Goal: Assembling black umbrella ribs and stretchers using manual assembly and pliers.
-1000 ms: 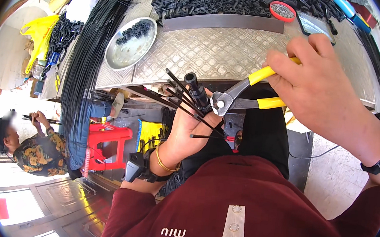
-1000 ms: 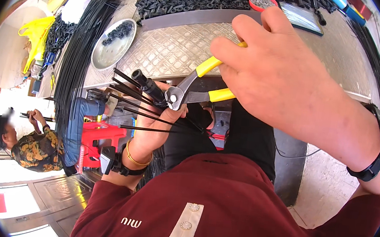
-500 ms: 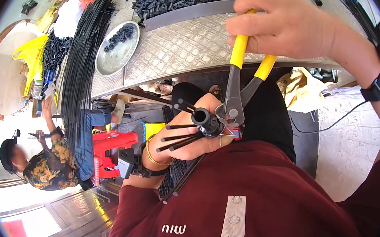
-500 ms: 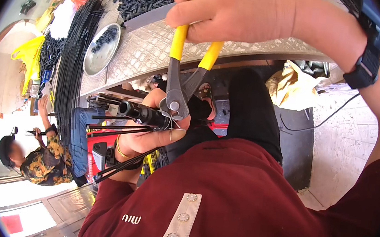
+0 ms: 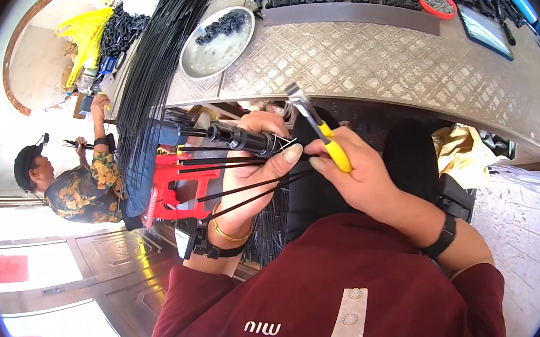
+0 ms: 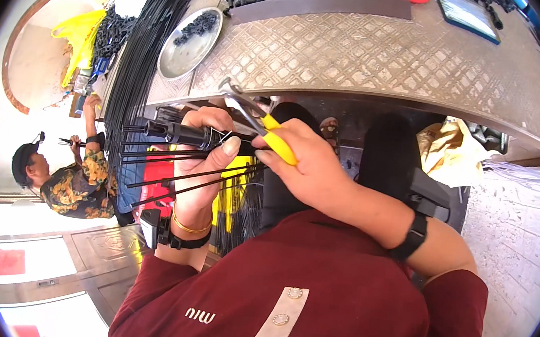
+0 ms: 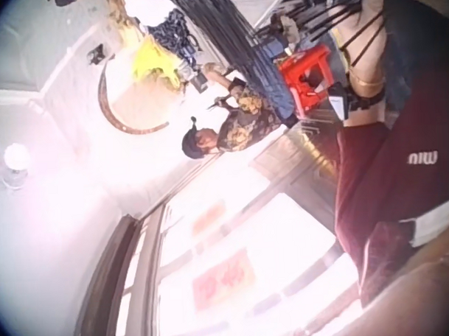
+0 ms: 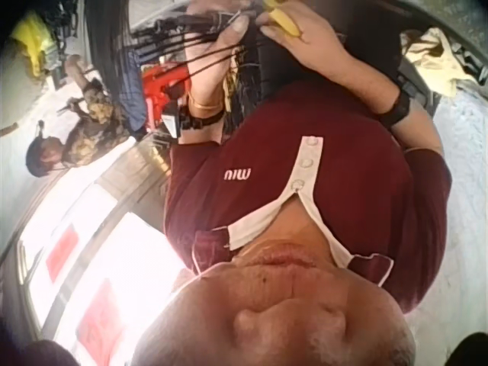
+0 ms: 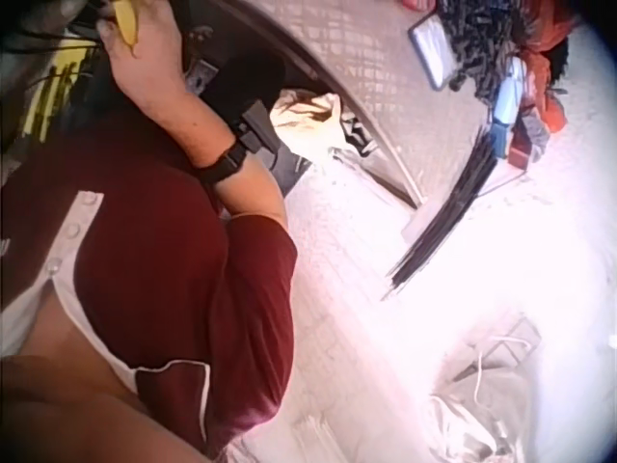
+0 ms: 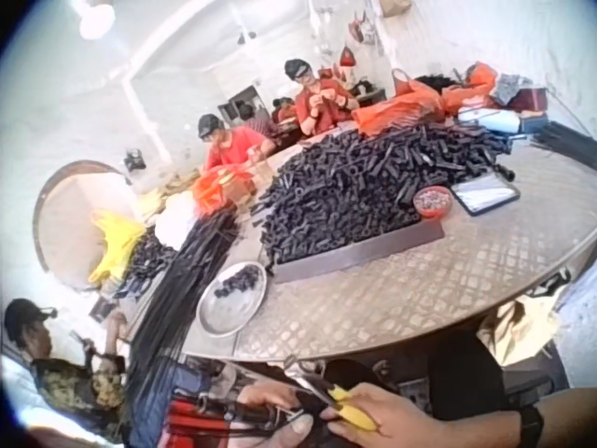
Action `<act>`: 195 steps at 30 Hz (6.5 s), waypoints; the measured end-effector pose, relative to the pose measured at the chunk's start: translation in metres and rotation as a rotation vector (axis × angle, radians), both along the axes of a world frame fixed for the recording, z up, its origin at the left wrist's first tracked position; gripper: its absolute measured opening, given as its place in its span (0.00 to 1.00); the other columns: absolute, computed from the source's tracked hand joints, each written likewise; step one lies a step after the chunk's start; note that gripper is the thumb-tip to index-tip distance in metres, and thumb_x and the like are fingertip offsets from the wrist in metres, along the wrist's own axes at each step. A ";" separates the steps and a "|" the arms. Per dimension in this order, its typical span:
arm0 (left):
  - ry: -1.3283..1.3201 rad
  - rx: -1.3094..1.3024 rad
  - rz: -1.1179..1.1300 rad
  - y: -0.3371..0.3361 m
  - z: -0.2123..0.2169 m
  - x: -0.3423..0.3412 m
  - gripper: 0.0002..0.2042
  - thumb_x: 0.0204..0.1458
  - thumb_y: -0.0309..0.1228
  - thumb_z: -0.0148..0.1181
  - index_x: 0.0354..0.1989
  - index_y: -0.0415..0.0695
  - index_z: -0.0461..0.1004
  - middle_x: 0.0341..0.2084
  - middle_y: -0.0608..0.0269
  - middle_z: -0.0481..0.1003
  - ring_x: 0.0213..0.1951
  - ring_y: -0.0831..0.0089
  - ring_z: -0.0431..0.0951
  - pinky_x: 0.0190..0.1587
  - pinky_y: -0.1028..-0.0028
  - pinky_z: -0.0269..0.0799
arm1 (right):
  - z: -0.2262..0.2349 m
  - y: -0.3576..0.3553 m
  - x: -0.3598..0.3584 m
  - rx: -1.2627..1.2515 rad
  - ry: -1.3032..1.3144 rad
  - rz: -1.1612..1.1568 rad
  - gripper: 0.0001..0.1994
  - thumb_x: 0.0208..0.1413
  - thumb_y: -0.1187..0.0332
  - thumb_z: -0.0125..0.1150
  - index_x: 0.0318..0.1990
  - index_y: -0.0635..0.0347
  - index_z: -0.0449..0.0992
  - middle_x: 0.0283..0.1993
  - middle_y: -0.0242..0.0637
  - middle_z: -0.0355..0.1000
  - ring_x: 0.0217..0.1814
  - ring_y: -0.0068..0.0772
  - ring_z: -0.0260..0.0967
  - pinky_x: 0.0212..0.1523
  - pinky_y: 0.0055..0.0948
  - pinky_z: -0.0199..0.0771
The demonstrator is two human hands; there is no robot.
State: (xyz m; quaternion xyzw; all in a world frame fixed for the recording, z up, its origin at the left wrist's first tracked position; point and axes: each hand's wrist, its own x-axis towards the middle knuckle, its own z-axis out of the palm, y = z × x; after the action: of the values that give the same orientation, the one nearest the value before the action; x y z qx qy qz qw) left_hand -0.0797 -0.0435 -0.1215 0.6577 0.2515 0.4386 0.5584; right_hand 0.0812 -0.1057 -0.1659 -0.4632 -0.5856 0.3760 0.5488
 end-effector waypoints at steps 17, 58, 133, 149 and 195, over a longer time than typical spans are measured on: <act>0.147 -0.021 0.041 0.006 -0.011 -0.016 0.13 0.45 0.15 0.60 0.37 0.41 0.66 0.32 0.65 0.67 0.35 0.80 0.66 0.42 0.79 0.65 | -0.014 0.021 -0.021 -0.208 0.170 0.097 0.10 0.49 0.66 0.63 0.32 0.62 0.71 0.30 0.40 0.66 0.33 0.39 0.65 0.36 0.32 0.66; 0.191 -0.181 0.030 0.002 -0.004 -0.010 0.17 0.45 0.18 0.63 0.41 0.42 0.64 0.34 0.67 0.67 0.37 0.81 0.68 0.42 0.80 0.67 | -0.007 0.014 -0.018 -0.281 0.109 0.031 0.11 0.50 0.63 0.63 0.29 0.61 0.72 0.27 0.37 0.65 0.29 0.34 0.64 0.33 0.31 0.66; -0.048 -0.382 -0.155 0.001 -0.003 -0.027 0.22 0.34 0.12 0.67 0.38 0.41 0.66 0.36 0.56 0.73 0.42 0.69 0.73 0.47 0.70 0.69 | 0.023 0.007 -0.008 0.092 0.095 0.099 0.08 0.50 0.74 0.59 0.40 0.57 0.75 0.36 0.35 0.64 0.36 0.32 0.67 0.37 0.27 0.67; -0.030 -0.402 -0.156 0.010 -0.009 -0.026 0.22 0.30 0.19 0.69 0.35 0.43 0.65 0.30 0.62 0.72 0.35 0.71 0.72 0.45 0.71 0.68 | 0.016 0.020 -0.005 -0.049 0.366 0.256 0.07 0.52 0.73 0.59 0.39 0.60 0.74 0.33 0.33 0.68 0.35 0.25 0.67 0.37 0.24 0.68; -0.058 -0.319 -0.148 0.022 -0.029 -0.043 0.23 0.30 0.21 0.73 0.36 0.41 0.67 0.34 0.58 0.74 0.41 0.67 0.74 0.49 0.68 0.67 | -0.001 0.018 -0.015 0.187 -0.135 0.036 0.13 0.48 0.72 0.60 0.43 0.61 0.70 0.38 0.43 0.64 0.36 0.45 0.67 0.35 0.36 0.70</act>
State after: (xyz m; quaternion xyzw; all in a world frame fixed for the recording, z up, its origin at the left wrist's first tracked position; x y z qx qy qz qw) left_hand -0.1231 -0.0216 -0.1500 0.5647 0.2524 0.3695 0.6934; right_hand 0.0660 -0.0875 -0.1665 -0.4235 -0.6620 0.2976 0.5421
